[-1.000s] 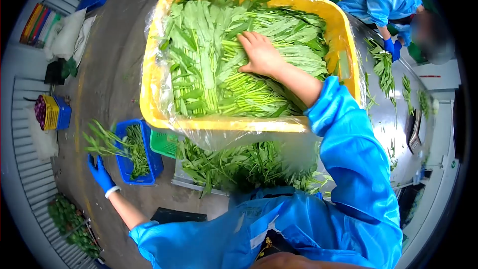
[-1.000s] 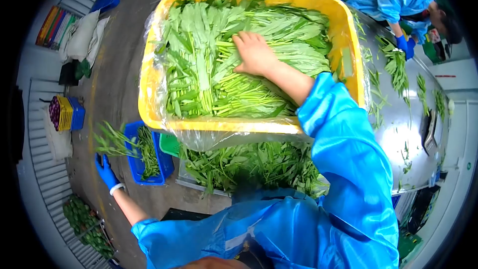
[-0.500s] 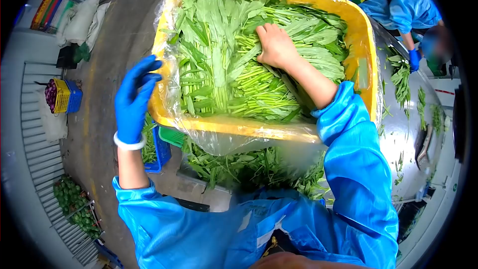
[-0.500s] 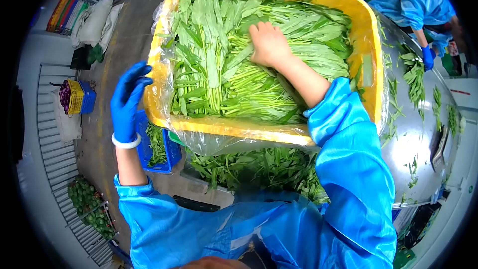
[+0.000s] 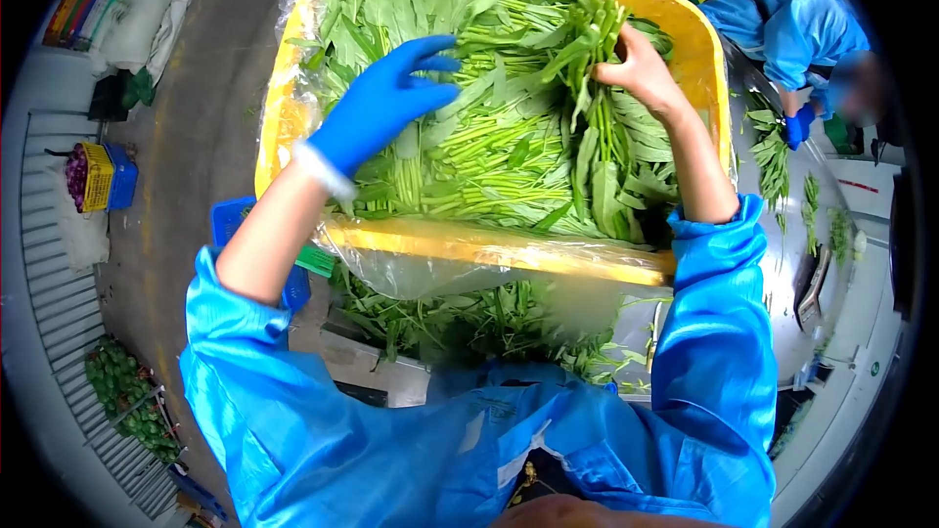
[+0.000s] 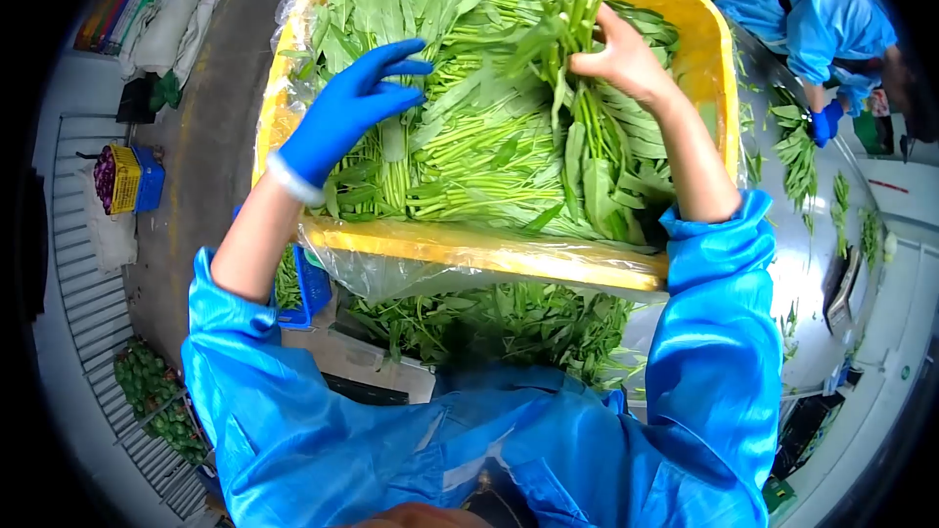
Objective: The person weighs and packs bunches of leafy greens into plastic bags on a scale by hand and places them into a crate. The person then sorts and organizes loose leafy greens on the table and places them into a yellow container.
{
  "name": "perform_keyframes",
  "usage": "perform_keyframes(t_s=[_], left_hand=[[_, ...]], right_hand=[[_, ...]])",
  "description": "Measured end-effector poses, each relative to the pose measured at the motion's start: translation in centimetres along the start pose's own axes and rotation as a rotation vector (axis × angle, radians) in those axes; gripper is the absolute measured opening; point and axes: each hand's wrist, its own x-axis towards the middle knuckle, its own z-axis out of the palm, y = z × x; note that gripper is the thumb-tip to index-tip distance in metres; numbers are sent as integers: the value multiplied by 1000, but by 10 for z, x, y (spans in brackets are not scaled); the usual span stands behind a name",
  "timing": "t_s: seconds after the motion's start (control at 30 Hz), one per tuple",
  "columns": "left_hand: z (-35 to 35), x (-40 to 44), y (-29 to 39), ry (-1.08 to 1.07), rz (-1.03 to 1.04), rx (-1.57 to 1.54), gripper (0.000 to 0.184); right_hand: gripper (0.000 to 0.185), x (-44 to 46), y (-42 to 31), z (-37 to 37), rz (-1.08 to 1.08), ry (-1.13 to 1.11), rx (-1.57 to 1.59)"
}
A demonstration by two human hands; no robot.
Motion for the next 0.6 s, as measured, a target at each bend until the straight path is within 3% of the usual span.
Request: perform_keyframes(t_s=[0.1,0.13,0.2,0.27,0.3,0.4,0.43,0.5,0.53,0.57,0.6], left_hand=[[38,54,-14,21,-23,-98,66],[52,68,-12,2,-55,-254,62],[67,91,-9,-7,-121,-263,53],[75,106,-21,37,-48,-244,49],[80,108,-22,89,24,-223,46],[99,103,-21,218,14,-306,35],[105,98,-12,275,-41,-91,32],[102,93,-2,270,-5,-93,32],[99,91,1,270,29,-98,33],[97,93,3,306,37,-263,35],[84,96,-2,281,146,-225,41]], right_hand=[[65,0,2,18,-108,56,-173],[65,2,5,25,-173,67,-241],[73,-2,4,36,-233,64,-245],[84,-12,-4,32,28,-54,25],[84,-19,-5,35,35,-51,26],[98,-21,20,53,-292,145,-236],[93,-20,20,61,-266,179,-206],[75,-19,4,66,-132,288,-232],[75,-16,6,61,-133,287,-233],[65,-13,12,52,-89,290,-96],[55,-14,16,42,-43,293,40]])
